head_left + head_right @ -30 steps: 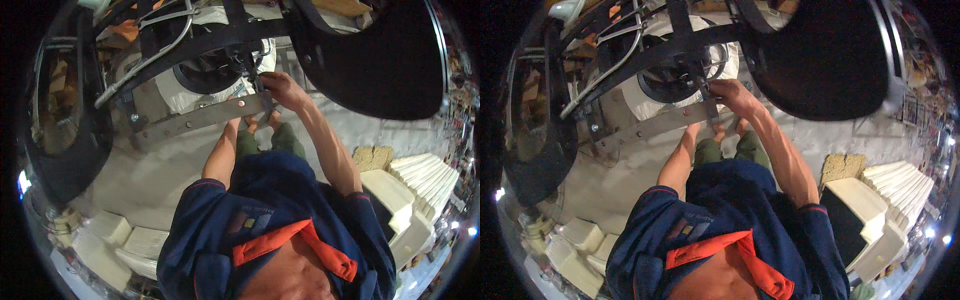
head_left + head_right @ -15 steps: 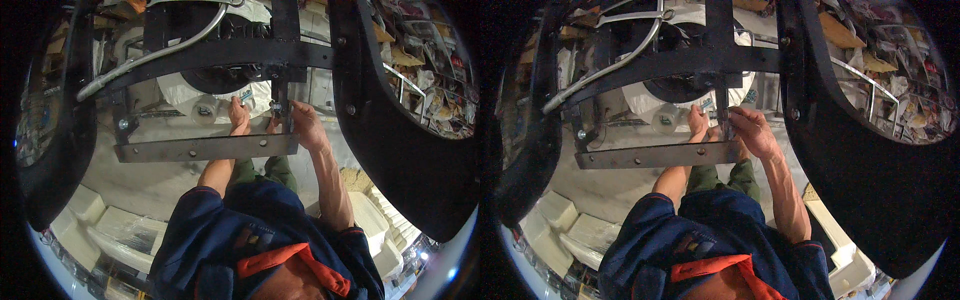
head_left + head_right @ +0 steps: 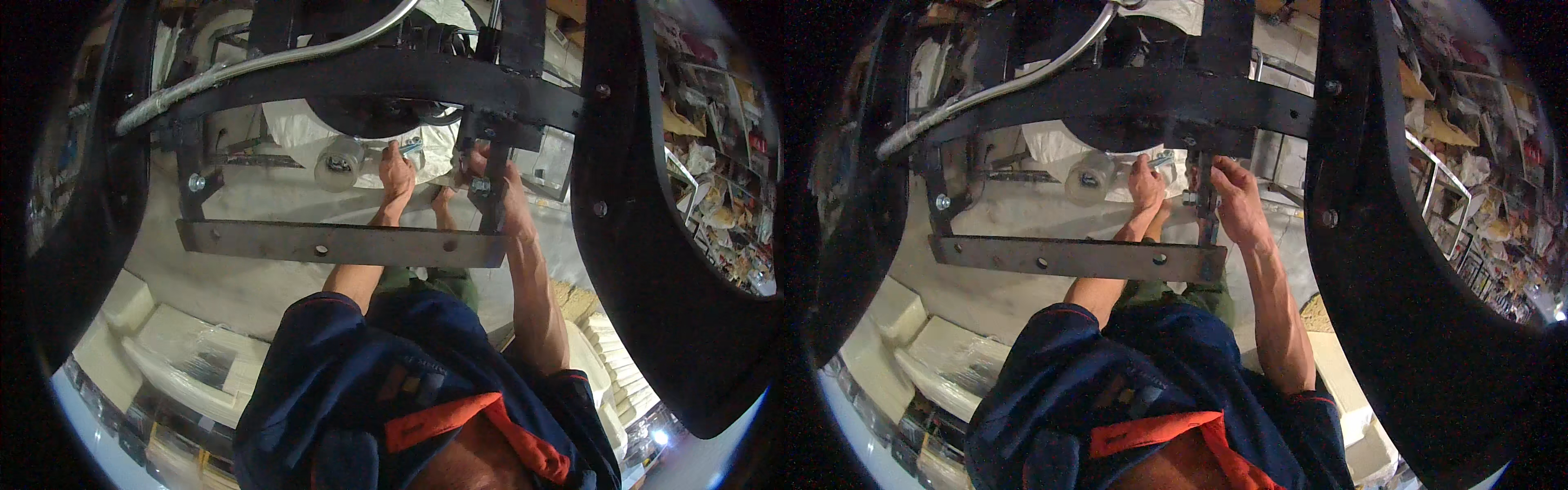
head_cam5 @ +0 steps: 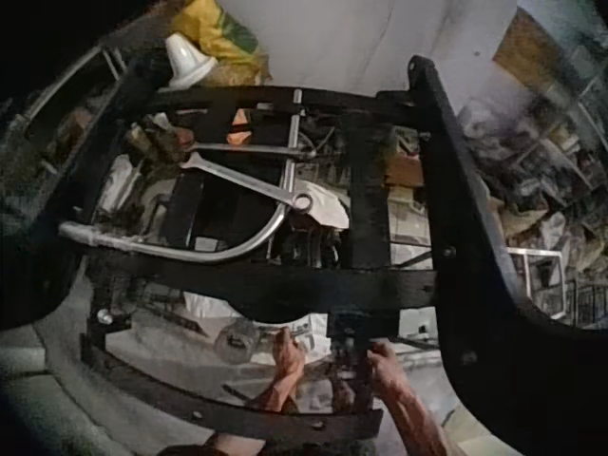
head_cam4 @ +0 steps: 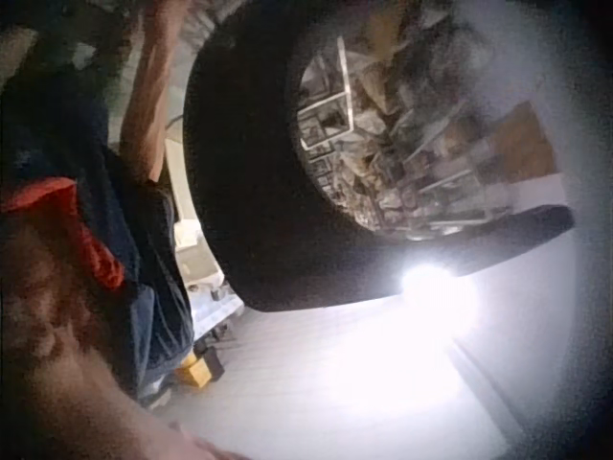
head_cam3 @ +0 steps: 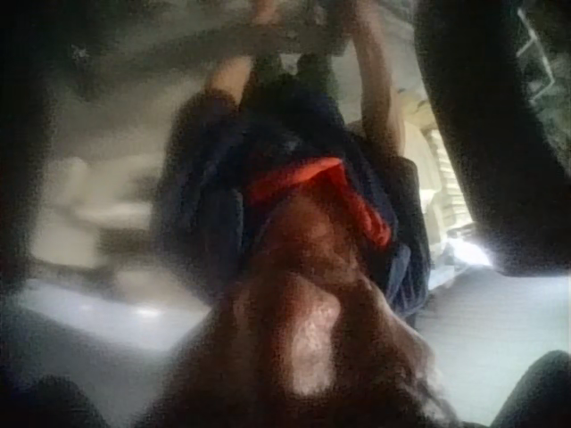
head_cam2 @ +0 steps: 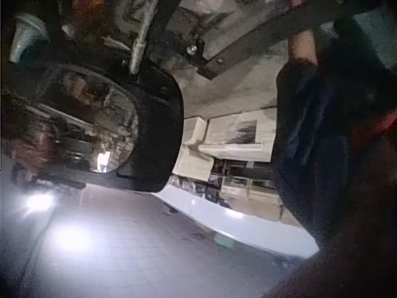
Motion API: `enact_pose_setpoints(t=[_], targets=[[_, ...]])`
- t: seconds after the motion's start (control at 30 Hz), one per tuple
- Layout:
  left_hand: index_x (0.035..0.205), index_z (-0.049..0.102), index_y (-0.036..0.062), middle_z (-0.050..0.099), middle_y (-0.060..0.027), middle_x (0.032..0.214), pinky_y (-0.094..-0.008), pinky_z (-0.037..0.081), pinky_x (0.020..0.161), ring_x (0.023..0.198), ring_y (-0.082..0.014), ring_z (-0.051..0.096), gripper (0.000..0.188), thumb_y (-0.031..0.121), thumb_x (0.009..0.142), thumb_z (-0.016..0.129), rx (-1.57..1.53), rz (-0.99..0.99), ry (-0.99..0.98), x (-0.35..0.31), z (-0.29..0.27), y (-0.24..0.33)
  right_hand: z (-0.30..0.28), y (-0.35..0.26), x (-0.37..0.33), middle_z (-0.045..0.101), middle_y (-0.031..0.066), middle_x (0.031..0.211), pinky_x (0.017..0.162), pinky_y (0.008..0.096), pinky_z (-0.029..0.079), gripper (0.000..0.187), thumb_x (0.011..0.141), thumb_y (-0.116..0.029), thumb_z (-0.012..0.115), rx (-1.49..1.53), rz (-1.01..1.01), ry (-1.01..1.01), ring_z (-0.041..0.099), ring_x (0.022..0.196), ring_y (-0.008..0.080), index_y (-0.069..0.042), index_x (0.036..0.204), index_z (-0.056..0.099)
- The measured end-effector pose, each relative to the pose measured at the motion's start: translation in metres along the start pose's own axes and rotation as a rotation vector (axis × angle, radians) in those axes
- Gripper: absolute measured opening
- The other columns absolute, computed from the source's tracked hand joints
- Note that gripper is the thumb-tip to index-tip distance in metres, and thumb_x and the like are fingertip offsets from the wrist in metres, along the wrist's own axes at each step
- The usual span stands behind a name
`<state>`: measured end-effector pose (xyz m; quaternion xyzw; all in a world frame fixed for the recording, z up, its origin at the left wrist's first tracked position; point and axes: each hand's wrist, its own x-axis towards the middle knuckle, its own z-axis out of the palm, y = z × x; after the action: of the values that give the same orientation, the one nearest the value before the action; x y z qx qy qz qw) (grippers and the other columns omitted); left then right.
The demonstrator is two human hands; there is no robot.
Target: The person uses a wrench to tighten bolts on a metal frame structure, repeatedly adjusting and securing components. The person also handles a black plastic part, positioning it on the frame.
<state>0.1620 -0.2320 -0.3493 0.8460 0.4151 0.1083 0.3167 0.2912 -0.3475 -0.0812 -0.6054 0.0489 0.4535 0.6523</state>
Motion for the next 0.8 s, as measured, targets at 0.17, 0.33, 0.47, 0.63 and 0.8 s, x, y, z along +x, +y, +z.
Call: enact_pose_setpoints(t=[0.17, 0.33, 0.47, 0.63, 0.8], targets=[[0.117, 0.055, -0.0002, 0.063, -0.0231, 0.106, -0.0506, 0.055, 0.079, 0.093, -0.0431, 0.066, 0.039, 0.007, 0.080, 0.067, 0.068, -0.050, -0.089, 0.001, -0.008, 0.008, -0.030, 0.056, 0.081, 0.069, 0.0055, 0.085, 0.069, 0.0323, 0.054, 0.024, 0.096, -0.024, 0.064, -0.226, -0.188, 0.073, 0.065, 0.079, 0.0151, -0.002, 0.104, 0.069], [0.122, 0.054, 0.0004, 0.061, -0.0244, 0.116, -0.0506, 0.056, 0.076, 0.092, -0.0438, 0.067, 0.037, 0.007, 0.086, 0.057, 0.187, -0.061, -0.121, 0.017, -0.004, -0.010, -0.036, 0.084, 0.128, 0.067, 0.0051, 0.093, 0.082, 0.0382, 0.054, 0.027, 0.100, -0.028, 0.057, -0.521, -0.430, 0.144, 0.062, 0.085, 0.0207, -0.004, 0.109, 0.066], [0.130, 0.051, 0.0018, 0.058, -0.0243, 0.124, -0.0468, 0.056, 0.082, 0.106, -0.0419, 0.063, 0.046, 0.006, 0.085, 0.056, -0.027, -0.078, -0.083, 0.019, -0.008, 0.001, -0.052, 0.110, 0.153, 0.063, 0.0081, 0.113, 0.096, 0.0393, 0.045, 0.033, 0.100, -0.032, 0.055, -0.567, -0.514, 0.168, 0.057, 0.102, 0.0224, -0.005, 0.118, 0.061], [0.130, 0.054, 0.0012, 0.060, -0.0221, 0.117, -0.0420, 0.052, 0.086, 0.105, -0.0350, 0.060, 0.046, 0.006, 0.085, 0.062, 0.082, 0.111, -0.077, 0.017, 0.000, -0.007, -0.011, 0.078, 0.131, 0.067, 0.0128, 0.102, 0.086, 0.0398, 0.047, 0.027, 0.094, -0.024, 0.062, -0.987, -0.758, 0.365, 0.062, 0.093, 0.0272, -0.002, 0.109, 0.064], [0.131, 0.055, -0.0029, 0.063, -0.0213, 0.096, -0.0432, 0.053, 0.080, 0.088, -0.0363, 0.064, 0.046, 0.006, 0.086, 0.063, -0.213, -0.009, -0.190, -0.005, -0.067, 0.024, -0.027, 0.085, 0.131, 0.068, 0.0154, 0.099, 0.082, 0.0412, 0.048, 0.026, 0.090, -0.020, 0.063, -0.945, -0.687, 0.343, 0.063, 0.091, 0.0305, -0.001, 0.109, 0.064]])
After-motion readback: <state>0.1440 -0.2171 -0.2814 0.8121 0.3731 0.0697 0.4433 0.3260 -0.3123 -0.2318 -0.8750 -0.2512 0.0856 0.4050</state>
